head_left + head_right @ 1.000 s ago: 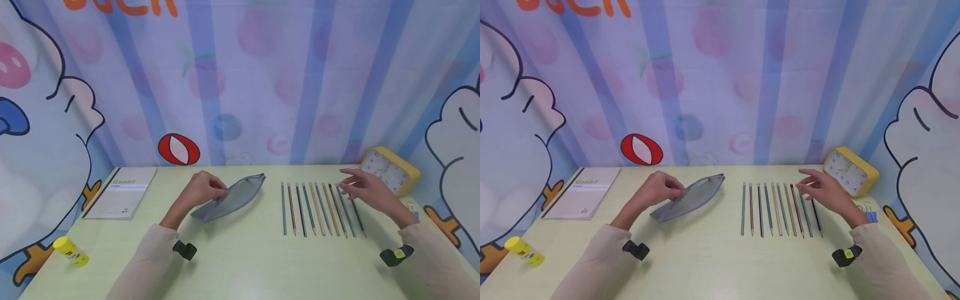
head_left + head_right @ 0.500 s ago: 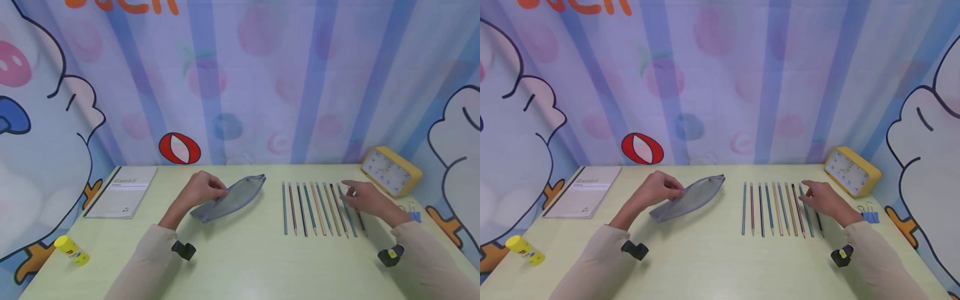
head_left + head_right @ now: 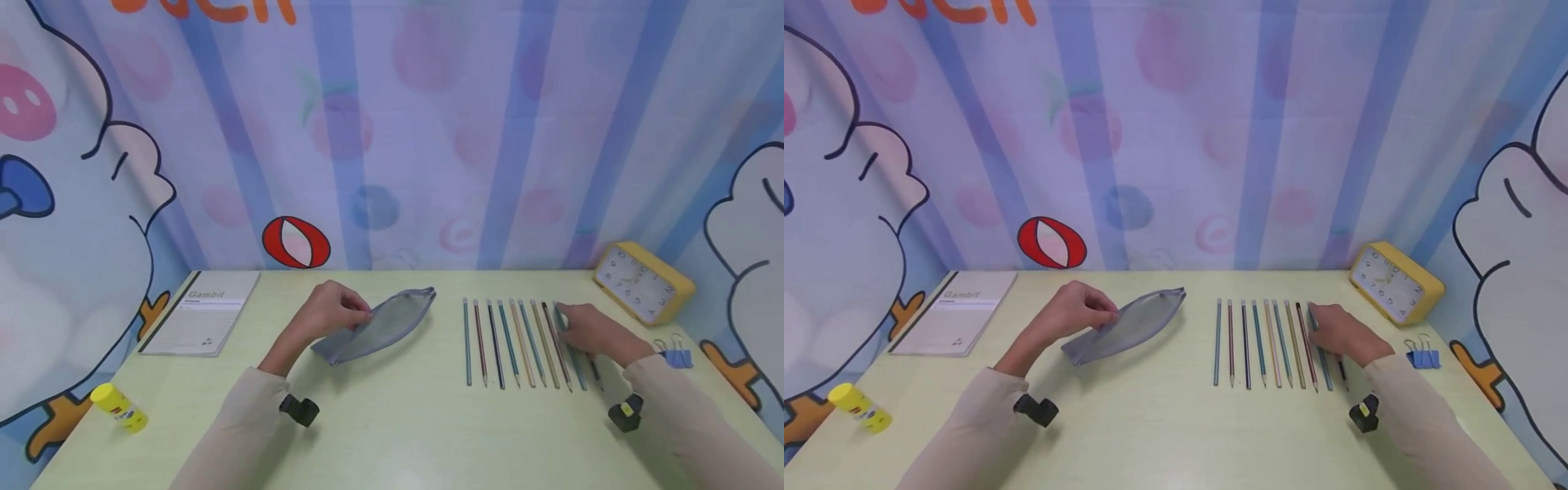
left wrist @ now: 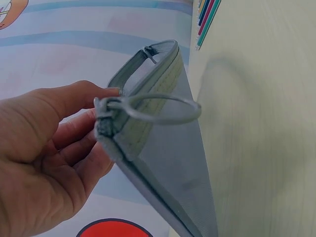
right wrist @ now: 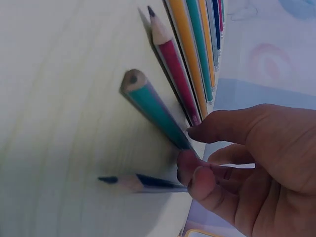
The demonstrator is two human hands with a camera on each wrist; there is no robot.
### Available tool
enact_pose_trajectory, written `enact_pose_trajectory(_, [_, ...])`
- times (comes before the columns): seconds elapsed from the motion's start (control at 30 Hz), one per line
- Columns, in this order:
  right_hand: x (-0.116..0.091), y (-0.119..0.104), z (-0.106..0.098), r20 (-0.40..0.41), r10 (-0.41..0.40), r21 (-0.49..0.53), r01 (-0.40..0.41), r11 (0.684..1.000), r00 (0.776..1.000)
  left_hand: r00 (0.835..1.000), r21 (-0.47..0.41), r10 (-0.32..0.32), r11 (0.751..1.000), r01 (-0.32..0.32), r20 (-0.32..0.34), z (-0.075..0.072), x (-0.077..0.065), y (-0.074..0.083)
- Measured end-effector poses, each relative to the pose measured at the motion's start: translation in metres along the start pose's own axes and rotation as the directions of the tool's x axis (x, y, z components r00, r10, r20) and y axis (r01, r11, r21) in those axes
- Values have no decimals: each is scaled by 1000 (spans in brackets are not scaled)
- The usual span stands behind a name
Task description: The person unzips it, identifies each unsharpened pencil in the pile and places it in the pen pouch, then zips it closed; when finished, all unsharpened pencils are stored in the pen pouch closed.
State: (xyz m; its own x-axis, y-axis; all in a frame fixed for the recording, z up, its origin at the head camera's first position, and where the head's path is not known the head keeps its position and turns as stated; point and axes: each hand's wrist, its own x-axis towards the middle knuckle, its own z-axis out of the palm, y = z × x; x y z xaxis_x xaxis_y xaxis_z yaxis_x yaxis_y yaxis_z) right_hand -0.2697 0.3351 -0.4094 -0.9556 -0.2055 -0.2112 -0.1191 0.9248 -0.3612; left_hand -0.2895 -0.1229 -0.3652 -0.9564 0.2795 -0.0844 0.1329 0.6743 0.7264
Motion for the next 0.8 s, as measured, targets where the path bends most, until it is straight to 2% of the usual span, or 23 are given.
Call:
enact_pose_trajectory(0.1, [1, 0, -1, 8, 15, 1, -15, 1000, 1000, 1000, 1, 13, 1000, -13, -5, -1, 0, 0])
enact_pose_trajectory(0.33, [2, 1, 1, 5, -22, 25, 22, 999, 1000, 1000, -10, 14, 1000, -14, -1, -1, -1, 0])
enact_pose_trajectory(0.57, [2, 1, 3, 12, 2, 60, -2, 998, 1000, 1000, -10, 19, 1000, -19, -4, 1, -3, 0])
enact_pose_trajectory(0.8, [1, 8, -5, 6, -57, 53, 56, 997, 998, 1000, -7, 23, 1000, -23, -11, 0, -3, 1])
